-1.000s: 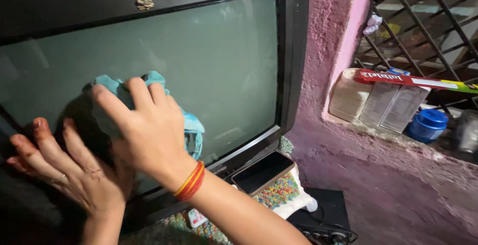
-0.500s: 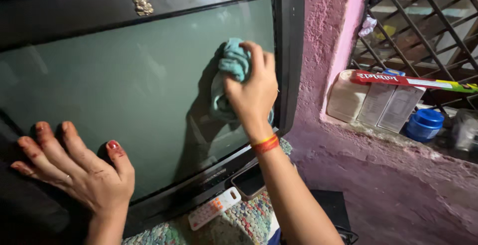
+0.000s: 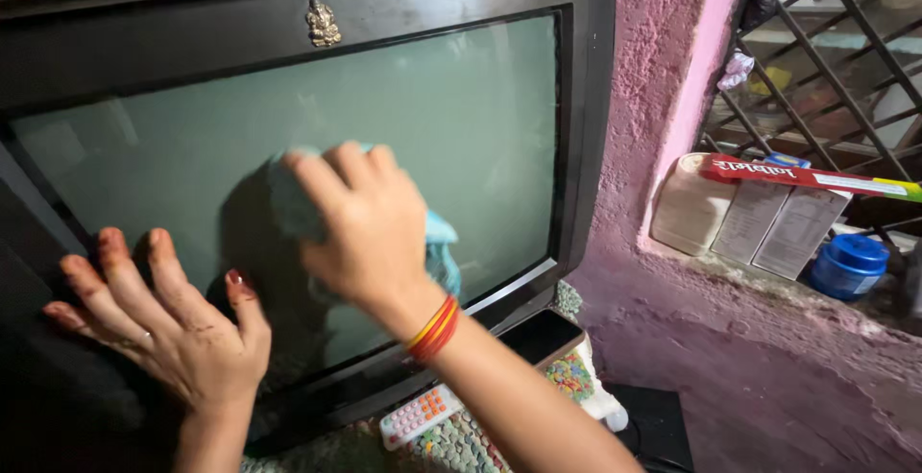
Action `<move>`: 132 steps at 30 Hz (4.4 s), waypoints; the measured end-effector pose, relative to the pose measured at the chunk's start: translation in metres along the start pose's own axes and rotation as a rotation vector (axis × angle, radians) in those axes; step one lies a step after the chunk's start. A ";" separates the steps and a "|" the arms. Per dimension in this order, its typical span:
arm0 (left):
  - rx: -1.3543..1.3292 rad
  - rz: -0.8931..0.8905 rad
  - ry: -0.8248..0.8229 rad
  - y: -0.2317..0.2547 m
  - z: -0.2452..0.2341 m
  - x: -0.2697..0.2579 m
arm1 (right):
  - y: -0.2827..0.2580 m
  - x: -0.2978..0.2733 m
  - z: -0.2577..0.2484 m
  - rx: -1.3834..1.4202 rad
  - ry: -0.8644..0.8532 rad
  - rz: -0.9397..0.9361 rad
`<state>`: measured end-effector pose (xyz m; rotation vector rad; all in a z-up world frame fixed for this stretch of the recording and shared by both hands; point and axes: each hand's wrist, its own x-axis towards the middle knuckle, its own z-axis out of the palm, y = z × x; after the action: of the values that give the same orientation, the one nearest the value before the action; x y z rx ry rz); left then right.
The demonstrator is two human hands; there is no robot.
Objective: The person wipes the top, sides, and screen of a television using a blue cloth.
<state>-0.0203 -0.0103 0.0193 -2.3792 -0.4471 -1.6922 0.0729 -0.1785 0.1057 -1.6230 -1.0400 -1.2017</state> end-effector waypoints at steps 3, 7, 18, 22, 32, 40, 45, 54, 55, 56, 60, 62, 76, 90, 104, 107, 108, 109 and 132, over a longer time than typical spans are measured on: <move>0.048 0.010 0.033 -0.005 0.000 0.004 | 0.020 0.020 -0.006 -0.070 0.091 0.061; 0.078 0.004 0.042 -0.012 -0.001 0.004 | 0.055 0.046 -0.021 -0.136 0.257 0.147; 0.025 -0.037 0.075 -0.005 -0.012 0.004 | -0.016 0.021 0.005 -0.020 0.121 0.079; 0.001 -0.085 0.036 -0.004 -0.016 0.004 | -0.039 0.016 0.014 0.107 -0.009 -0.039; 0.105 -0.003 0.018 -0.021 -0.016 -0.001 | 0.039 0.075 -0.014 -0.065 0.438 0.083; 0.012 0.003 0.039 -0.011 -0.033 0.009 | 0.027 0.091 -0.006 -0.078 0.381 0.275; 0.017 0.002 0.092 -0.007 -0.043 0.000 | -0.052 0.077 0.009 0.060 0.208 0.126; 0.109 -0.068 0.071 -0.019 -0.081 -0.003 | -0.091 0.074 0.006 0.076 0.120 0.061; 0.071 -0.072 0.085 -0.022 -0.085 -0.002 | -0.078 0.077 0.002 0.065 0.158 0.082; 0.033 -0.076 0.098 -0.026 -0.090 -0.002 | -0.063 0.081 -0.003 0.037 0.217 0.084; 0.046 -0.074 0.175 -0.039 -0.091 0.006 | -0.025 0.087 -0.024 -0.011 0.351 0.263; -0.046 -0.088 0.190 -0.038 -0.090 0.009 | -0.021 0.088 -0.027 0.016 0.374 0.302; -0.087 -0.140 0.193 -0.020 -0.086 0.005 | -0.114 0.081 0.015 0.100 0.216 0.061; -0.003 -0.135 0.157 -0.024 -0.092 0.009 | -0.098 0.086 0.008 0.062 0.200 0.141; -0.244 -0.065 0.177 -0.092 -0.131 0.017 | -0.198 0.093 0.059 0.056 0.056 -0.021; -0.369 -0.031 0.188 -0.118 -0.143 0.033 | -0.206 0.110 0.064 -0.020 0.198 -0.062; -0.479 -0.044 0.189 -0.125 -0.143 0.041 | -0.212 0.114 0.067 -0.019 0.230 -0.084; -0.588 -0.056 0.195 -0.133 -0.142 0.052 | -0.219 0.119 0.072 -0.017 0.265 -0.111; -1.353 -0.061 -0.145 -0.198 -0.138 0.138 | -0.241 0.099 0.091 -0.190 0.109 -0.384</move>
<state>-0.1696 0.1490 0.1909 -3.2845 0.9666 -2.2310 -0.1100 -0.0068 0.2209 -1.5195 -1.2339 -1.6678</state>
